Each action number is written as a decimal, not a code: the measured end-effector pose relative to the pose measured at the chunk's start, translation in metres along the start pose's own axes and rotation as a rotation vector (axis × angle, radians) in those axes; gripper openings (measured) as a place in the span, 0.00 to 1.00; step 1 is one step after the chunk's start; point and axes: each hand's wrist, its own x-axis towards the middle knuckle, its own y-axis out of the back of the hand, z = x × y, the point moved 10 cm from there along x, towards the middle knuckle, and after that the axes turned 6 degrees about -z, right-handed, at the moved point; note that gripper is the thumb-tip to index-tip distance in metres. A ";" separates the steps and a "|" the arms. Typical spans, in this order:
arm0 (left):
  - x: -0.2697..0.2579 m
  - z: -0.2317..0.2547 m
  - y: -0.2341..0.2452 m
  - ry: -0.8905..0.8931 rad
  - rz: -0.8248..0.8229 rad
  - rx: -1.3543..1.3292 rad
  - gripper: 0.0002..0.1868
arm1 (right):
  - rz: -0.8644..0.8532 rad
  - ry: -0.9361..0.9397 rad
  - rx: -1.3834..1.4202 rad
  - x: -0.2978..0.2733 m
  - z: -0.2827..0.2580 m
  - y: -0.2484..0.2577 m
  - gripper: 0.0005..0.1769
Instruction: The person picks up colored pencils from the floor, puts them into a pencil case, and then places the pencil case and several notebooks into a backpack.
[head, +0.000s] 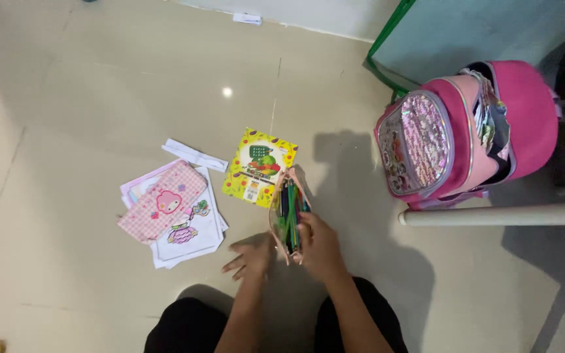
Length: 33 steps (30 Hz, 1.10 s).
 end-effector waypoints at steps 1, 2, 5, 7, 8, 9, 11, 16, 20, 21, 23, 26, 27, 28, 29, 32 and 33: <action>0.011 0.000 -0.009 -0.213 -0.015 0.272 0.65 | 0.099 0.247 0.000 -0.005 -0.003 0.003 0.14; 0.041 -0.031 -0.019 -0.211 -0.008 0.271 0.65 | 0.095 0.248 0.006 -0.009 0.001 0.003 0.14; 0.023 -0.015 -0.031 -0.949 -0.016 0.047 0.39 | 0.065 -0.020 0.199 -0.009 0.052 -0.005 0.17; -0.064 0.011 -0.029 -0.992 -0.589 -0.536 0.34 | 0.227 0.114 -0.184 -0.013 0.060 -0.002 0.40; -0.086 0.016 -0.022 -0.991 -0.592 -0.532 0.34 | 0.230 0.110 -0.184 -0.016 0.060 -0.005 0.40; -0.097 0.015 -0.031 -0.822 -0.608 -0.338 0.29 | 0.245 0.201 -0.197 -0.017 0.049 -0.006 0.47; -0.102 0.007 -0.040 -0.656 -0.618 -0.144 0.26 | 0.264 0.294 -0.211 -0.021 0.026 -0.002 0.54; -0.027 -0.030 -0.106 -0.954 -1.048 -0.195 0.23 | -0.111 -0.094 -0.288 -0.011 0.073 -0.015 0.42; -0.001 -0.015 -0.060 -1.191 -0.603 0.038 0.14 | -0.365 -0.263 -0.247 -0.018 0.078 0.002 0.39; -0.021 -0.002 -0.027 -1.077 -0.483 0.006 0.19 | -0.382 -0.120 -0.181 -0.016 0.069 0.005 0.35; -0.029 0.010 0.006 -0.964 -0.362 -0.025 0.27 | -0.394 0.022 -0.115 -0.013 0.063 0.013 0.32; -0.019 0.019 0.016 -1.078 -0.364 -0.125 0.26 | -0.421 -0.008 -0.148 -0.004 0.067 0.014 0.23; -0.027 0.025 0.025 -1.087 -0.332 -0.172 0.27 | -0.316 0.117 -0.298 0.002 0.048 0.022 0.21; -0.034 0.031 0.034 -1.096 -0.300 -0.220 0.29 | -0.207 0.242 -0.447 0.005 0.028 0.028 0.19; -0.035 0.036 0.035 -1.094 -0.297 -0.220 0.29 | -0.210 0.243 -0.446 0.009 0.026 0.026 0.19; -0.037 0.043 0.038 -1.010 -0.285 -0.141 0.27 | 0.003 0.559 -0.594 0.009 -0.015 0.026 0.15; -0.044 0.046 0.041 -1.022 -0.282 -0.111 0.22 | -0.015 0.434 -0.529 0.017 -0.009 0.028 0.17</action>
